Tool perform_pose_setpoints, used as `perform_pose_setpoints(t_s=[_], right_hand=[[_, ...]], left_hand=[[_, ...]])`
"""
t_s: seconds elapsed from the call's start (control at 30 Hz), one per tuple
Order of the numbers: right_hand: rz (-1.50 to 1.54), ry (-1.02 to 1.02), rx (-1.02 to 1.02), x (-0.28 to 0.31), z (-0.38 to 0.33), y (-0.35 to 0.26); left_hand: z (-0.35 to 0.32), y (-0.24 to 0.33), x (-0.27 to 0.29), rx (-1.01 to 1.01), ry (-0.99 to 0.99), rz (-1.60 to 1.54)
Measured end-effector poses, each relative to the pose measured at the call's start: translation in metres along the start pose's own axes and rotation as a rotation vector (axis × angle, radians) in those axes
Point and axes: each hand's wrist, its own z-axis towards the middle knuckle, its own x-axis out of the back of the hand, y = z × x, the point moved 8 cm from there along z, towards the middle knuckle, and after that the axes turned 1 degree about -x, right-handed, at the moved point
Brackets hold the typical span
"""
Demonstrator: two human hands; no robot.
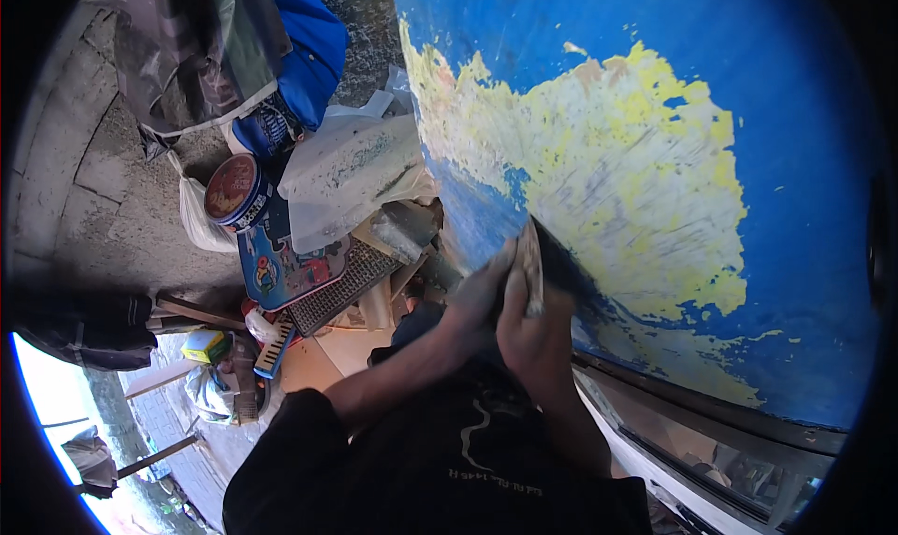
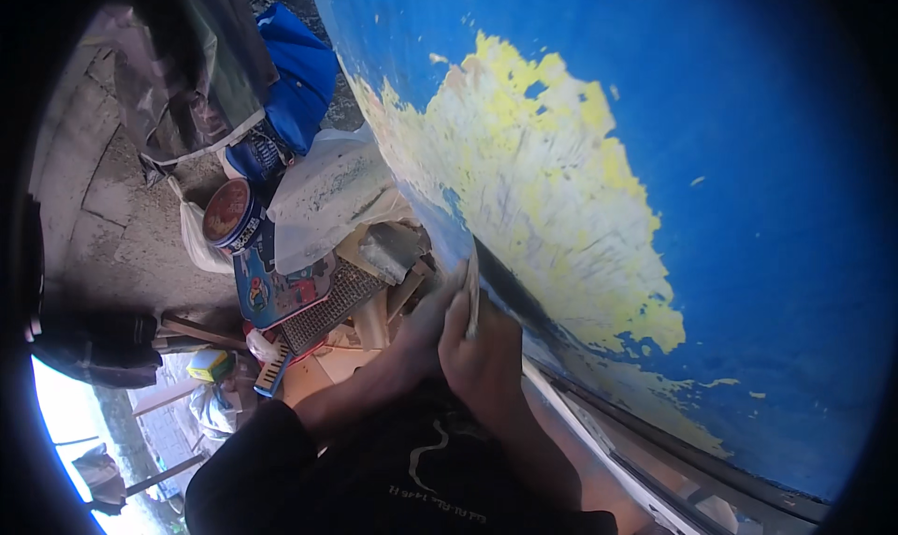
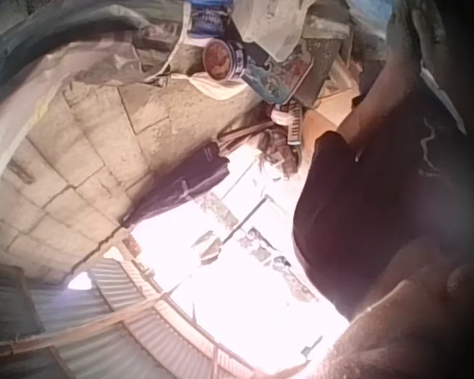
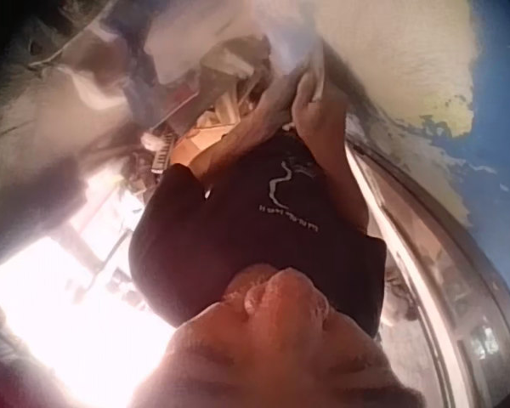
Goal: The person sands a blue painted surface using pieces of sandpaper, rubbing them across the surface repeatedly with both hands.
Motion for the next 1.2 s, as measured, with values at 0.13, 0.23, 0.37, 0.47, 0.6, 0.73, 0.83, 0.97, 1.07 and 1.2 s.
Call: perform_pose_setpoints(t_s=[0.13,0.23,0.37,0.47,0.6,0.73,0.83,0.97,1.07,1.2], right_hand=[[-0.153,-0.487,-0.569,-0.028,0.000,0.023],[-0.036,0.057,0.050,0.002,0.002,-0.012],[-0.134,-0.277,-0.297,-0.016,0.004,0.003],[-0.025,0.095,-0.011,-0.002,-0.004,0.001],[-0.085,-0.273,-0.415,-0.016,0.010,0.007],[-0.012,0.001,-0.101,0.005,0.007,-0.011],[-0.057,-0.266,-0.427,0.001,0.012,-0.005],[-0.042,-0.046,-0.185,-0.003,0.008,-0.008],[-0.248,-0.126,-0.182,-0.015,0.020,-0.013],[-0.066,0.140,0.060,0.004,0.020,-0.025]], left_hand=[[0.016,-0.012,0.002,0.233,-0.525,-0.419],[0.006,-0.010,0.007,0.073,-0.015,-0.149],[0.008,0.001,-0.001,0.145,-0.237,-0.328],[0.006,-0.002,0.004,0.080,-0.015,-0.079],[0.009,0.013,-0.008,0.071,-0.182,-0.179],[-0.005,0.013,-0.019,0.048,-0.065,-0.065],[-0.005,0.020,-0.022,0.002,-0.122,-0.145],[0.002,0.032,-0.017,0.021,-0.109,-0.172],[0.007,0.037,-0.018,-0.004,-0.086,-0.046],[0.000,0.033,-0.022,-0.020,-0.047,-0.102]])
